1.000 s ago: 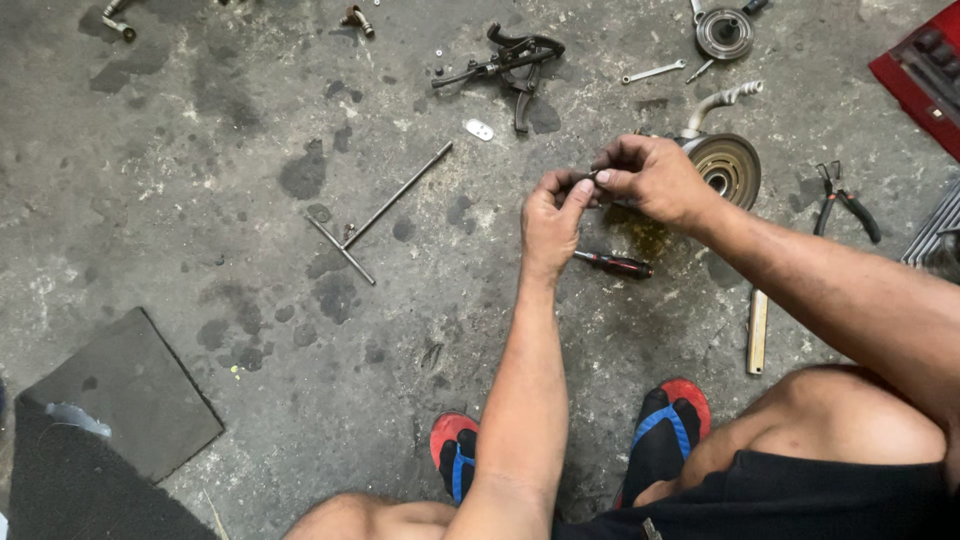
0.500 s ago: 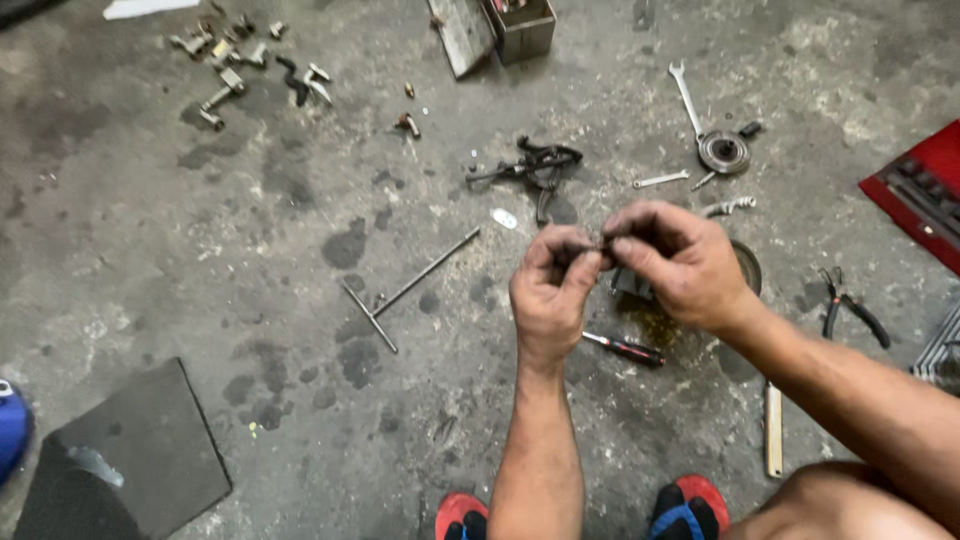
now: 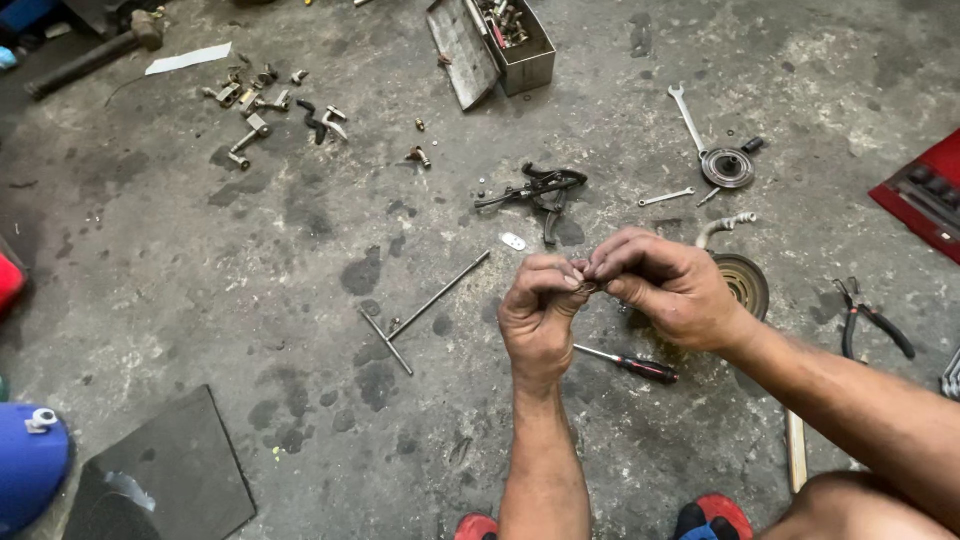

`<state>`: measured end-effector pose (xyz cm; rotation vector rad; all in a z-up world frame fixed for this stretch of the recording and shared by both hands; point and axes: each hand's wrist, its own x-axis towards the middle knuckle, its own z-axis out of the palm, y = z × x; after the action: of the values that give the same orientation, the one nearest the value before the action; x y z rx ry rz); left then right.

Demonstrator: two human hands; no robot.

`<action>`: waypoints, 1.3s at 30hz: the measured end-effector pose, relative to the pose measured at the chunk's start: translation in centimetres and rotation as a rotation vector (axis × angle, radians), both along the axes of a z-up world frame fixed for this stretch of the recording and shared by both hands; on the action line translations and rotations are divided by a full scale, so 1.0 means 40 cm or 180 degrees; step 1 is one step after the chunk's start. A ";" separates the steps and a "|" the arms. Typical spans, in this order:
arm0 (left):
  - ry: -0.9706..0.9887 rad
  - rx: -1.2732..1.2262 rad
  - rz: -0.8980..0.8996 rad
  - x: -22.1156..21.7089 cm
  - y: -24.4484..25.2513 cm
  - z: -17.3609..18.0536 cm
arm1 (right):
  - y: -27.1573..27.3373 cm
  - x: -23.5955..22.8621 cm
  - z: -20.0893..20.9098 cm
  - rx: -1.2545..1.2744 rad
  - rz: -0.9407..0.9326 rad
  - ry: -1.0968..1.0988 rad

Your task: The person assembles a mechanical part on the floor, using a hammer and screwdriver to secure components. They handle small metal pieces and a circular assembly, tightening and adjusting parts throughout the process.

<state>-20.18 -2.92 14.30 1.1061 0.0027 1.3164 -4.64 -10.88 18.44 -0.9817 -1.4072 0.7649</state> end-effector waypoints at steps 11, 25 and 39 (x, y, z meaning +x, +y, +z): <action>0.0389 0.0247 0.0220 -0.013 -0.006 0.015 | -0.008 -0.010 0.008 0.0028 -0.0104 -0.0293; 0.1110 -0.0476 0.0409 0.008 -0.014 0.043 | -0.001 -0.020 -0.009 -0.0883 -0.0818 0.0129; 0.0553 -0.1052 -0.0600 -0.025 0.006 0.012 | 0.001 -0.002 -0.015 -0.1278 -0.0072 0.1914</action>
<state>-21.17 -2.68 14.78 0.9100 0.2318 1.0057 -4.71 -10.83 17.85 -0.9550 -0.7327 1.2348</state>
